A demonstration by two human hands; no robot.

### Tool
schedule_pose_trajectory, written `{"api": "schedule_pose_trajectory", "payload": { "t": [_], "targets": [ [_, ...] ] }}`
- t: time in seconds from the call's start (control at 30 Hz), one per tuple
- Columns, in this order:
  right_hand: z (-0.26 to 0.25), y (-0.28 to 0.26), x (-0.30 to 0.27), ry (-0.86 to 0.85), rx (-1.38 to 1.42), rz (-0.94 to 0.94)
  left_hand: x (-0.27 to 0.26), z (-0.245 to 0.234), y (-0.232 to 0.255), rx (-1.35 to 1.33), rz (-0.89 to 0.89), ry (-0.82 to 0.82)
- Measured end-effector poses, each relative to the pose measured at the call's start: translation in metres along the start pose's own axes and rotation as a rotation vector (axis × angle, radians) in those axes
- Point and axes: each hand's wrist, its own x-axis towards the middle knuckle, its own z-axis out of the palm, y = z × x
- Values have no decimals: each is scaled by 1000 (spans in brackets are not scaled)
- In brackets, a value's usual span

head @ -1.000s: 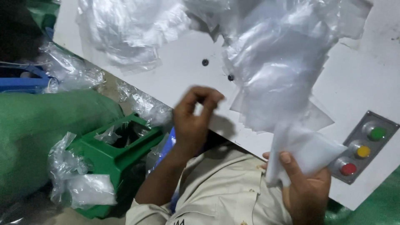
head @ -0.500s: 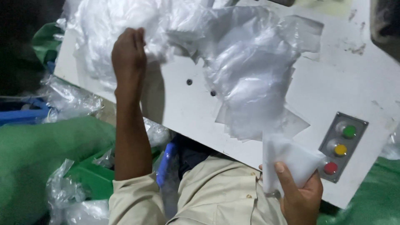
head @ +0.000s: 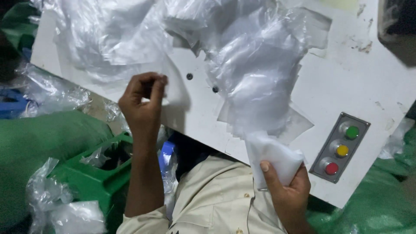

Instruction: Folding and stacking small plastic bags at a workstation

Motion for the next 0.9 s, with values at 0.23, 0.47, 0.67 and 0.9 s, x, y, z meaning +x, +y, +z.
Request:
{"api": "schedule_pose_trajectory", "payload": {
  "t": [0.23,0.47,0.67,0.9],
  "targets": [
    [6,-40,3,-488,-2,-547,-95,51,7,-364,-141,-514],
    [8,-35,-1,-84,76,-216,-87,52,32,-878,-835,-577],
    [13,-6,4,-302,-385,-771,-123,79,41,-524,-158,-262],
    [4,10,25,-184,-353,-717,-98,90,48,115,1059,-133]
  ]
}}
